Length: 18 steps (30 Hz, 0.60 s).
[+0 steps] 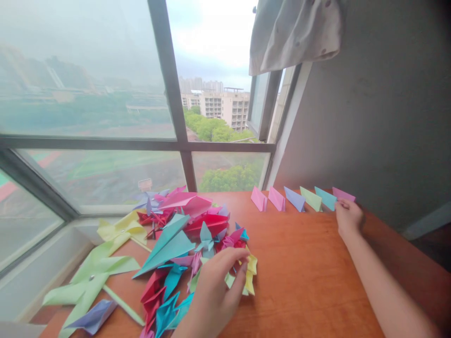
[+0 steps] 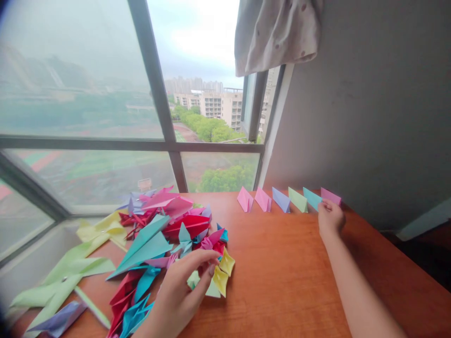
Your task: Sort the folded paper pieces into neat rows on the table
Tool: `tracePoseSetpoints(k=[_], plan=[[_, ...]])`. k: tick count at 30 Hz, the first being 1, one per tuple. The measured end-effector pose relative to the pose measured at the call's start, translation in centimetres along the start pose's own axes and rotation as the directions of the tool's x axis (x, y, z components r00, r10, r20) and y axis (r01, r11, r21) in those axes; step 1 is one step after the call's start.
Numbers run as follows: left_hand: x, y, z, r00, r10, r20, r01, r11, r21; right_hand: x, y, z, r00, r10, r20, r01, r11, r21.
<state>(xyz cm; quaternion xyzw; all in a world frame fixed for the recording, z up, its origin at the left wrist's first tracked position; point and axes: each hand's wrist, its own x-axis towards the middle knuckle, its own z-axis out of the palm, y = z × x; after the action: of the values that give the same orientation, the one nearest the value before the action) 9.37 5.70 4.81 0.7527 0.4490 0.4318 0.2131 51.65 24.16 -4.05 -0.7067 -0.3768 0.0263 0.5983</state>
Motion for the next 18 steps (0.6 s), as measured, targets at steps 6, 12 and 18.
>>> tracePoseSetpoints(k=[6, 12, 18], plan=[[0.6, -0.8, -3.2, 0.998, 0.039, -0.041, -0.029, 0.971, 0.236, -8.3, -5.4, 5.1, 0.965, 0.074, 0.25, -0.152, 0.939, 0.308], [0.1, -4.5, -9.8, 0.969, -0.094, -0.227, 0.204, 0.822, 0.532, -14.3, -9.1, 6.7, 0.897, 0.092, 0.433, -0.295, 0.853, 0.43], [-0.5, -9.5, -14.6, 0.892, -0.414, -0.183, 0.433, 0.661, 0.613, -16.9, -8.3, 6.4, 0.853, 0.175, 0.492, -0.411, 0.807, 0.425]])
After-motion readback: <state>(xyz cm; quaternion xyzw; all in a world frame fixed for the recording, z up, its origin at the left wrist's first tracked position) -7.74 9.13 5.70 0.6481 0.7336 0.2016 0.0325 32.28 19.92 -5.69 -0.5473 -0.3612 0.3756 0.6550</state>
